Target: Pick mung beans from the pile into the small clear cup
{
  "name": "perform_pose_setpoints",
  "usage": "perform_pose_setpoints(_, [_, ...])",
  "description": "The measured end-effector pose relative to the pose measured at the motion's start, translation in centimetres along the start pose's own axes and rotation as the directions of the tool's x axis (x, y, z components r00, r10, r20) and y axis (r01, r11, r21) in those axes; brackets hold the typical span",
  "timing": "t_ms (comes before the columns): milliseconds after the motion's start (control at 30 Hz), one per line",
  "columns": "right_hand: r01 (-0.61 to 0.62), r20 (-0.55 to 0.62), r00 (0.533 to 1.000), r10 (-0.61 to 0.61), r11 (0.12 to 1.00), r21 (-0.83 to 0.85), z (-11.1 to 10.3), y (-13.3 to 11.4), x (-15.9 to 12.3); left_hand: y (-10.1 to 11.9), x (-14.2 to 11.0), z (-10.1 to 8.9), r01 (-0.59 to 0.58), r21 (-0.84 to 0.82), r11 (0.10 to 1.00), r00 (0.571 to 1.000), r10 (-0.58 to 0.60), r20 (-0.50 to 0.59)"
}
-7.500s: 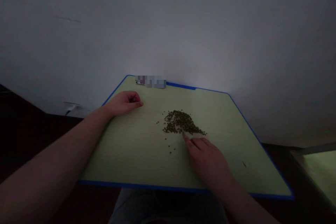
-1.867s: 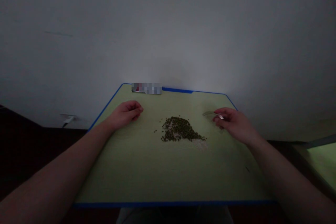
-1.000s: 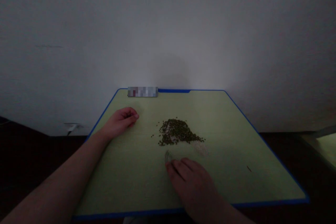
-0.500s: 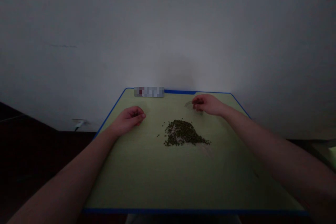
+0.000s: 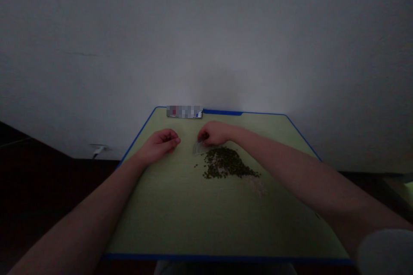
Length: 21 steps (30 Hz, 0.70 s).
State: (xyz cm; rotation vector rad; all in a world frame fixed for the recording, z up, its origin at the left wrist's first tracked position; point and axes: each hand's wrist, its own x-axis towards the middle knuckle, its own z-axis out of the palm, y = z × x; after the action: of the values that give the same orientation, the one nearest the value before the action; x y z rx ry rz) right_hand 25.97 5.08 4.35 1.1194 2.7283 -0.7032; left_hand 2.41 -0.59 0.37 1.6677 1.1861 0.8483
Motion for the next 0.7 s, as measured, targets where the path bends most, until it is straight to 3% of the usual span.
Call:
perform_pose_setpoints(333, [0.284, 0.2, 0.94, -0.275, 0.959, -0.017, 0.6, -3.9, -0.3, 0.4, 0.0, 0.0, -0.019, 0.01, 1.0, 1.0, 0.019, -0.009])
perform_pose_setpoints(700, [0.407, 0.333, 0.872, -0.36, 0.91, -0.081, 1.1, -6.6, -3.4, -0.3, 0.1, -0.1, -0.022, -0.015, 1.0, 1.0, 0.022, 0.005])
